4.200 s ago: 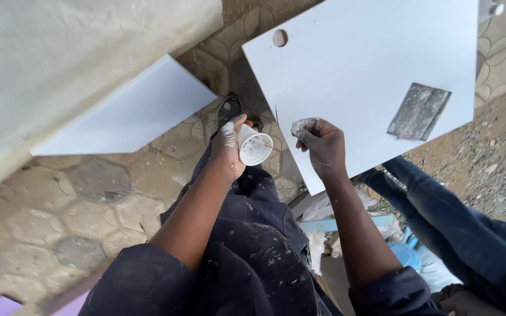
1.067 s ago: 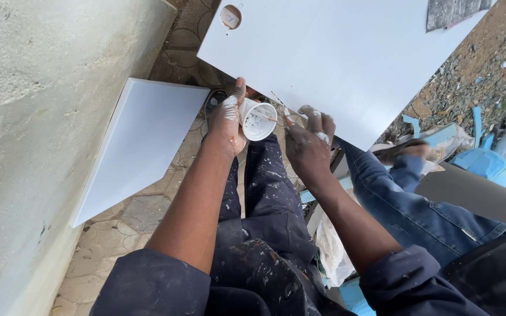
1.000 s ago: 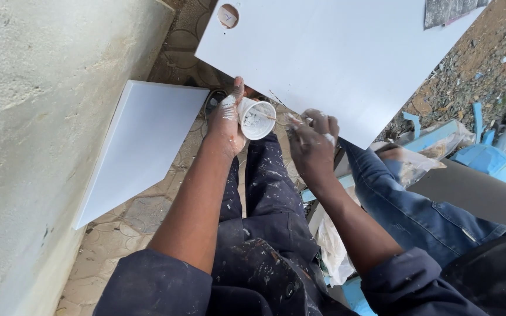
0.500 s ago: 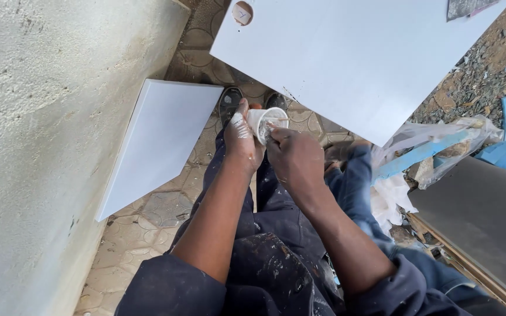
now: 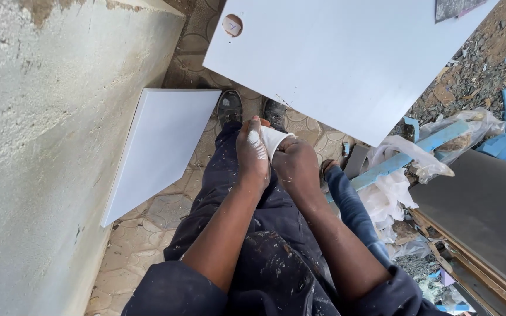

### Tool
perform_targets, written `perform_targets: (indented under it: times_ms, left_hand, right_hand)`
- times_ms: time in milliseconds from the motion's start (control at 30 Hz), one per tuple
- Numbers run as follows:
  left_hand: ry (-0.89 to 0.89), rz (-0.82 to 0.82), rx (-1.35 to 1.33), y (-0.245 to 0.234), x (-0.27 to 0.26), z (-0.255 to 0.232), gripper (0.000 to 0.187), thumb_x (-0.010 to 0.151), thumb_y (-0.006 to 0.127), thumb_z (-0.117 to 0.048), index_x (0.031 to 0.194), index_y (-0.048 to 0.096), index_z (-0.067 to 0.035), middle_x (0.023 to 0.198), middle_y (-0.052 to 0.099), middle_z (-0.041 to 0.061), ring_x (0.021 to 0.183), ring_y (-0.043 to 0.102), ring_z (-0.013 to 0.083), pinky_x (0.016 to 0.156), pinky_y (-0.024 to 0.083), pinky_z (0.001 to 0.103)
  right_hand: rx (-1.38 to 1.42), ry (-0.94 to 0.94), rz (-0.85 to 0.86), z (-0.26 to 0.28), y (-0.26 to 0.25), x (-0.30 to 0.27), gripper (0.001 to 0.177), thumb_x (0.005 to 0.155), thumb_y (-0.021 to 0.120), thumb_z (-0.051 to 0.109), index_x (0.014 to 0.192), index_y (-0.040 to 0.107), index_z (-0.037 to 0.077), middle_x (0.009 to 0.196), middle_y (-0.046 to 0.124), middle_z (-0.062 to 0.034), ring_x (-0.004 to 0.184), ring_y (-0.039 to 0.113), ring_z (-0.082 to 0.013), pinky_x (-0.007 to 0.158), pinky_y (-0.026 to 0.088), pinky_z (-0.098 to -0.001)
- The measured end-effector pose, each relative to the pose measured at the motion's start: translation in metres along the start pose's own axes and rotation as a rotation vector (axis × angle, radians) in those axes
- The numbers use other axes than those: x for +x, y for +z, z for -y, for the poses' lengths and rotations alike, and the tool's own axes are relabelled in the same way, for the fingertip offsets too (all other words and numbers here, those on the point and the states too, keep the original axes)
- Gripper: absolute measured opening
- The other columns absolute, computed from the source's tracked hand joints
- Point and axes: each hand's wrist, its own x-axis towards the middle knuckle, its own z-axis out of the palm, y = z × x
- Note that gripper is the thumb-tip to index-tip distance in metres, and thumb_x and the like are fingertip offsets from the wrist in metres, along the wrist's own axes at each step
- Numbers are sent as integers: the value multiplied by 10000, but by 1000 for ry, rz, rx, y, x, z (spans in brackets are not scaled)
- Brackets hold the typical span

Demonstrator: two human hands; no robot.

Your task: The person pours white paint from a can into a small cup and mixes it with a stick. They then use their fingers to apply the mixture into a hole on a white board, smoothing the surface. Finally, they pick up a sanding block and rub it on the board.

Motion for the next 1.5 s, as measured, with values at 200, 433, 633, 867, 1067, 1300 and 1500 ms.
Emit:
perform_targets:
  times_ms: [200,433,633,867,1067,1300,1500]
  left_hand:
    - [-134,9,-98,9,-13,-6,297,960,593,-360,871,678,-90,700,672,67,607,646,118,556,508,233]
    - [-336,63,-362,10,1,-12,271,953,609,-359,880,674,-106,676,695,84,609,708,180,583,573,273]
    - [-366,122,-590,23,-14,-24,255,952,640,-354,884,673,-110,711,717,95,678,732,205,655,603,303]
    - [-270,149,-768,49,-27,12,251,988,628,-333,920,680,-96,791,737,123,770,739,242,723,609,352]
    - [-174,146,-941,91,-45,61,254,1007,607,-328,923,664,-94,817,725,117,806,729,233,750,602,351]
    - [-125,136,-1109,122,-72,87,267,979,634,-352,914,672,-96,790,721,133,795,742,265,758,617,389]
    - [-102,104,-1194,121,-88,100,294,964,655,-389,886,681,-106,785,737,114,786,750,239,769,624,356]
  right_hand:
    - [-89,-115,47,-13,-24,3,166,849,647,166,788,740,43,632,663,-198,701,687,-454,658,531,-457]
    - [-111,-294,61,19,-65,-30,149,991,605,123,891,650,21,606,636,-225,625,670,-449,547,481,-489]
    - [-118,-328,77,17,-81,-27,208,1013,616,119,1119,653,-56,706,695,-270,774,691,-514,594,546,-552]
    - [-174,-389,170,10,-117,-16,323,966,691,155,1194,640,-67,879,706,-298,846,710,-480,607,560,-555]
    - [-228,-539,252,-1,-165,-18,299,988,655,102,1198,640,-111,944,686,-351,901,672,-565,602,578,-573]
    - [-252,-679,213,-63,-199,0,232,939,734,108,995,693,-114,879,664,-367,805,627,-618,509,572,-597]
    - [-214,-820,269,-89,-203,5,278,886,834,141,781,633,-20,660,633,-220,701,733,-410,506,540,-379]
